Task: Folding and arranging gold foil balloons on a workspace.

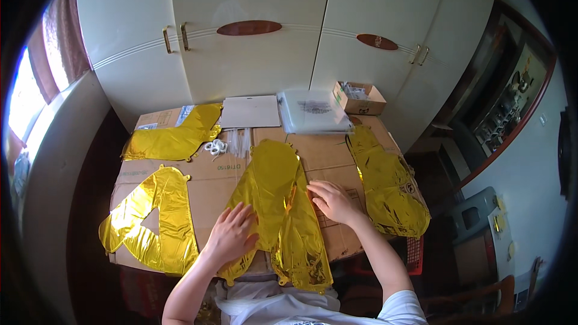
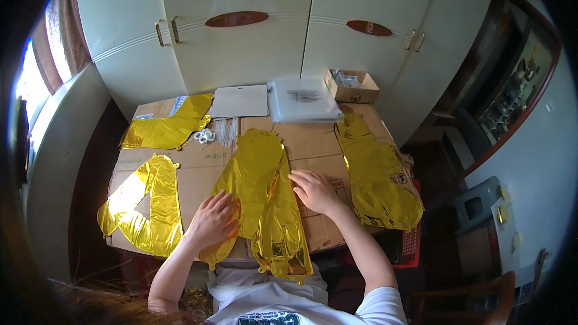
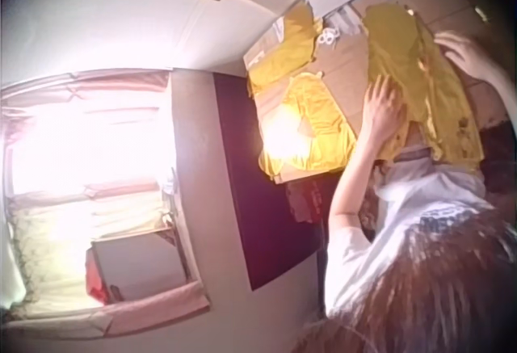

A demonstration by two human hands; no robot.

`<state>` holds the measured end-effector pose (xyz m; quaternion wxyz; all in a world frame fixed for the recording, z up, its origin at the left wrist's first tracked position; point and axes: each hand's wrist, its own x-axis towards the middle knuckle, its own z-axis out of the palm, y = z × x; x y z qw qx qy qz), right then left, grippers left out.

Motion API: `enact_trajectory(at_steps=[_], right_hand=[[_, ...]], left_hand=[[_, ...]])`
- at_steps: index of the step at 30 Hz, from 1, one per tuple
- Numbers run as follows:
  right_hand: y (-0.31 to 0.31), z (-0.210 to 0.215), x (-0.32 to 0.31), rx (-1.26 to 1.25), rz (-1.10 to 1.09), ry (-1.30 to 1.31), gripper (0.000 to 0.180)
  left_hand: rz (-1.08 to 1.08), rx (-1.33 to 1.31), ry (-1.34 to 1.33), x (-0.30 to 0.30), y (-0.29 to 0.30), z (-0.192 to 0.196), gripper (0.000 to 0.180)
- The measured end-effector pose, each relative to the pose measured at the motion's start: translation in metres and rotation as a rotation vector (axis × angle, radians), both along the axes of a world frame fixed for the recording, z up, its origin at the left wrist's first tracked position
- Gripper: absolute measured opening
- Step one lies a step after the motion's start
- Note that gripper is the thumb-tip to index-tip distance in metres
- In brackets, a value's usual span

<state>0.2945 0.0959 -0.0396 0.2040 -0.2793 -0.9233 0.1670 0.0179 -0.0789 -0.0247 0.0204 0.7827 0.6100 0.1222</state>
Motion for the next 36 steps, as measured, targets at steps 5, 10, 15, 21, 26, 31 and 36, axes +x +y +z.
enact_trajectory(at_steps=[5,10,15,21,26,31,36], right_hand=[[0.019,-0.024,0.009,0.027,0.022,-0.103,0.049],[0.01,-0.025,0.004,0.016,0.013,-0.146,0.049],[0.006,-0.028,0.005,0.063,0.011,-0.179,0.049],[0.004,-0.027,0.005,0.079,0.019,-0.177,0.05],[0.005,-0.028,0.007,0.064,0.029,-0.152,0.05],[0.004,-0.027,0.007,0.073,0.028,-0.151,0.051],[0.003,-0.025,0.006,0.067,0.033,-0.155,0.052]], left_hand=[[-0.009,-0.001,-0.017,-0.003,0.034,-0.009,0.053],[0.006,-0.013,-0.008,-0.002,0.043,-0.007,0.055],[0.024,-0.068,0.004,0.0,0.052,-0.004,0.059],[0.022,-0.007,0.032,-0.001,0.054,-0.013,0.057],[0.023,0.014,0.021,0.0,0.055,-0.016,0.059],[0.027,0.006,-0.006,0.004,0.056,-0.012,0.065],[0.004,0.003,-0.032,0.001,0.059,-0.016,0.065]])
